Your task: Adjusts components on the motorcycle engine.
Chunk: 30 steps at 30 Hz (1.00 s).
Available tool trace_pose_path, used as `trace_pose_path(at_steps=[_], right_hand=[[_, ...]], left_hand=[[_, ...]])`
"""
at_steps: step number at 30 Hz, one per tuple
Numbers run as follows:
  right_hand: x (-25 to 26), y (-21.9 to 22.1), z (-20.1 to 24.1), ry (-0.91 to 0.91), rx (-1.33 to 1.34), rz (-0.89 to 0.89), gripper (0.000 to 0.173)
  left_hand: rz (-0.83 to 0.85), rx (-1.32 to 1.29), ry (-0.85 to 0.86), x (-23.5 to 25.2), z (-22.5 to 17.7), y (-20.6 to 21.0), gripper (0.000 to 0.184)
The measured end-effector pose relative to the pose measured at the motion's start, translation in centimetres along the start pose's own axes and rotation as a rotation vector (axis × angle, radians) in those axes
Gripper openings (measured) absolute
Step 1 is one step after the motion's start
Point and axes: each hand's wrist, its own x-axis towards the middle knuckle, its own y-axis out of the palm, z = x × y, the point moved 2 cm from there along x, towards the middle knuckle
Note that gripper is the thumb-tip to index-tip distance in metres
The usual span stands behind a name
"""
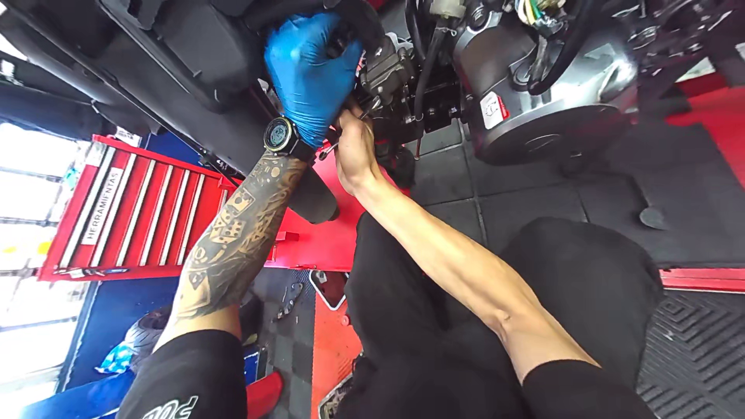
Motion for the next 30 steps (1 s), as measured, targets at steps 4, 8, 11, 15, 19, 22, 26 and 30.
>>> trace_pose_path(at_steps=[4, 8, 11, 15, 19, 22, 26, 30], right_hand=[[0.00, 0.17, -0.14, -0.014, -0.007, 0.000, 0.038], [0.08, 0.04, -0.28, -0.020, -0.019, 0.002, 0.036], [-0.05, -0.08, -0.19, -0.010, -0.028, 0.008, 0.036], [-0.18, -0.07, 0.03, 0.013, 0.006, 0.023, 0.032], [-0.09, -0.16, -0.14, -0.001, -0.004, 0.038, 0.034], [-0.24, 0.03, 0.11, 0.012, -0.020, 0.033, 0.035], [-0.18, -0.08, 0.21, 0.034, -0.048, 0.019, 0.036], [0.00, -0.17, 0.22, 0.028, -0.055, 0.015, 0.034]], left_hand=[[-0.033, -0.009, 0.009, 0.00, 0.21, 0.03, 0.009], [-0.027, 0.072, 0.081, -0.13, -0.04, 0.11, 0.012], [-0.005, 0.134, 0.116, -0.14, -0.20, 0.02, 0.015], [0.038, 0.210, 0.136, -0.02, -0.25, 0.12, 0.019], [0.068, 0.202, 0.145, 0.00, -0.25, -0.06, 0.020], [0.068, 0.120, 0.102, -0.01, -0.13, -0.30, 0.016], [0.005, 0.016, 0.054, -0.02, -0.10, -0.46, 0.011], [-0.010, 0.064, 0.064, 0.07, -0.21, -0.18, 0.012]])
